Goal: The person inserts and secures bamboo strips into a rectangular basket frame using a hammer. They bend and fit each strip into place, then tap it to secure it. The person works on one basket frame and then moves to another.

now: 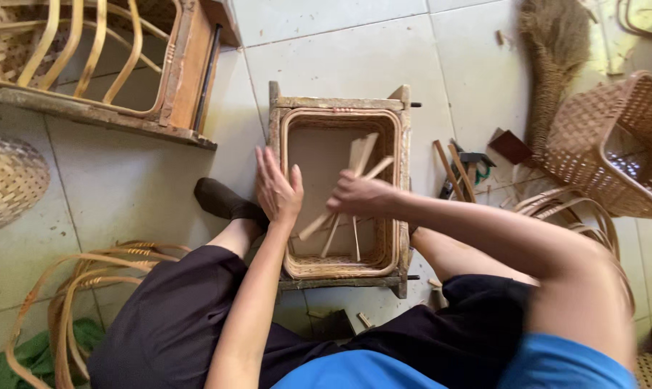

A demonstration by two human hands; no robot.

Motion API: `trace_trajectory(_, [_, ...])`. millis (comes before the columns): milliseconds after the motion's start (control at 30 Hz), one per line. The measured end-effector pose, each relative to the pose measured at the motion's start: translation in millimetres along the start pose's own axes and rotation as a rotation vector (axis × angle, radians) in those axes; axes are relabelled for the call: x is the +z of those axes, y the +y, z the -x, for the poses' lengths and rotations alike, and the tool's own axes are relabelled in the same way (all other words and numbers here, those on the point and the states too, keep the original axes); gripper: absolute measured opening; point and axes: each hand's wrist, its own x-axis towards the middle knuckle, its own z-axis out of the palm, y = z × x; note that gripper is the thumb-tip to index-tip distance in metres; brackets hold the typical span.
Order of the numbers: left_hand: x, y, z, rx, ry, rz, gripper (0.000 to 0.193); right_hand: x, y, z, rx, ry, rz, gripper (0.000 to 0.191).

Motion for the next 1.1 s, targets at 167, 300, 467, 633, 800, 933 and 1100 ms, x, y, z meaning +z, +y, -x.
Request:
trace_trajectory(167, [24.8, 62.1, 71.0, 0.570, -0.740, -0.272, 0.102, 24.9, 57.4, 140.2, 0.815, 0.487, -0.902, 0.012])
trace_trajectory(300, [44.1, 110.7, 151.3, 0.267, -1.540, -0.089, 0.110, 93.1, 49.4, 183.2, 1.250, 0.033, -1.371, 0.021])
trace_trajectory(467, [43.6, 105.8, 174.8, 0.387, -1.317, -0.117, 0.093, 109.7, 35.1, 175.9, 1.057, 0.426, -0.850, 0.045])
trace_trajectory(633, [31.3, 104.0, 184.3, 0.434, -0.796, 0.068, 0.076, 74.7, 16.5, 99.9, 0.566, 0.483, -0.739, 0.030])
trace_trajectory(800, [7.7, 71.5, 137.4, 0.031, -0.800, -0.007, 0.040, 76.8, -64.0, 42.8, 0.125, -0.059, -0.676, 0.023])
trace_trajectory(933, [-5.6, 38.1, 84.6, -0.773, -0.579, 0.132, 0.083, 101.4, -94.7, 38.1, -0.012, -0.259, -0.634, 0.020])
trace_trajectory(1100, [13.4, 23.9, 68.3, -0.978, -0.730, 0.198, 0.093, 116.7, -104.0, 34.4, -0.119, -0.135, -0.633, 0.029])
